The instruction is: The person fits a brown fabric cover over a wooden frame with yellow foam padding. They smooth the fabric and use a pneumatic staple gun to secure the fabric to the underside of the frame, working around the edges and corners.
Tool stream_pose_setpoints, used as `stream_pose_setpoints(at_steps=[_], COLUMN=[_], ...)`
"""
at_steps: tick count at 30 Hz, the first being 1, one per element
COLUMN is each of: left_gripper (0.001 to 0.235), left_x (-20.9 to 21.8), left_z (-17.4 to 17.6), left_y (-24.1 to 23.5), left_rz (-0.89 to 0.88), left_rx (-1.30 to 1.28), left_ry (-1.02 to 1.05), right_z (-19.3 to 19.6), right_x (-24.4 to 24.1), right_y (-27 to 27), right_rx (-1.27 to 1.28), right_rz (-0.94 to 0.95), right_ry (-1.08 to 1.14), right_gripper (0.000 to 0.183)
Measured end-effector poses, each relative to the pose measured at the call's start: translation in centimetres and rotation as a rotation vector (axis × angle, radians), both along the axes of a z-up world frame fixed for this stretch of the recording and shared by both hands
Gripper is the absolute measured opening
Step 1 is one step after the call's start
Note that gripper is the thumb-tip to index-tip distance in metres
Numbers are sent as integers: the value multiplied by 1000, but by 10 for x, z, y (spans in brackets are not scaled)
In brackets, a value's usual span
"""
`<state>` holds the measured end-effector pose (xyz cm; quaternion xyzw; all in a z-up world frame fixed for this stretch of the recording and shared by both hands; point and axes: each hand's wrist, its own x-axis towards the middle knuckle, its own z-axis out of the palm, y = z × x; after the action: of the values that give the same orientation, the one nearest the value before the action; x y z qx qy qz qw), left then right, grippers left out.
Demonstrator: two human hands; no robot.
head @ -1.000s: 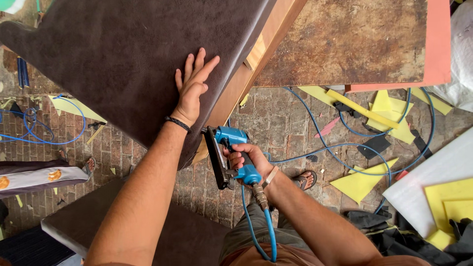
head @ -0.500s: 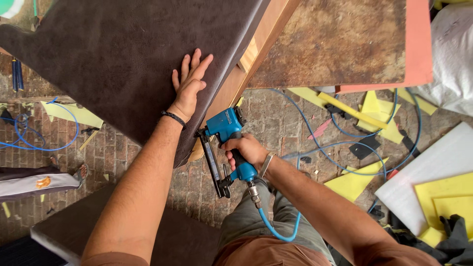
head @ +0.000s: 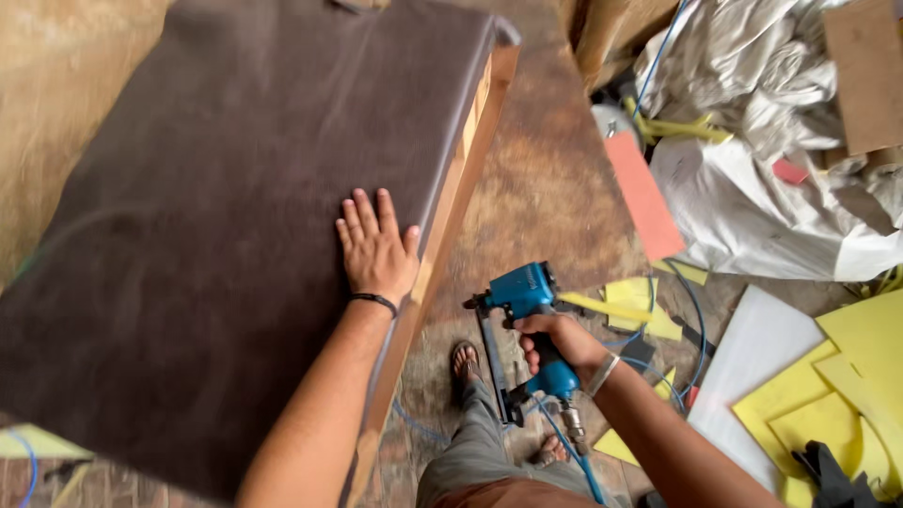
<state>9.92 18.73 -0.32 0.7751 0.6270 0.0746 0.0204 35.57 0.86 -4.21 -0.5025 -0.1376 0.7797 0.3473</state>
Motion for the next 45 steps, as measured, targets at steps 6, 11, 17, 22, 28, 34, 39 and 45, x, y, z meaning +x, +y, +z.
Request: stream_pose_setpoints(at_steps=[6, 11, 17, 22, 28, 34, 39, 45], left_gripper=[73, 68, 64, 76, 80, 85, 70, 59], left_x=[65, 95, 103, 123, 123, 122, 106, 94], left_z=[6, 21, 23, 33, 20, 25, 25, 12], left_y=[87, 127, 125, 117, 119, 124, 116, 118], left_rz=[-93, -97, -130, -33, -2, -1, 40, 80], left_rx=[-43, -66, -141, -68, -35, -75, 31, 138], left_ry=[32, 96, 203, 300, 341, 332, -77, -450], right_z=[10, 14, -8, -35, -69, -62, -51, -59], right_x=[27, 36, 51, 46, 35, 37, 46, 37], right_y=[48, 83, 149, 207, 237, 245, 248, 222], right_rx=[2, -42, -31, -115, -264, -422, -483, -548], right_rz=[-159, -288, -393, -406, -328, -330, -295, -170], right_ry=[107, 389, 735, 961, 1186, 1227, 1242, 1206], right_gripper=[29, 42, 36, 34, 38, 28, 25, 29])
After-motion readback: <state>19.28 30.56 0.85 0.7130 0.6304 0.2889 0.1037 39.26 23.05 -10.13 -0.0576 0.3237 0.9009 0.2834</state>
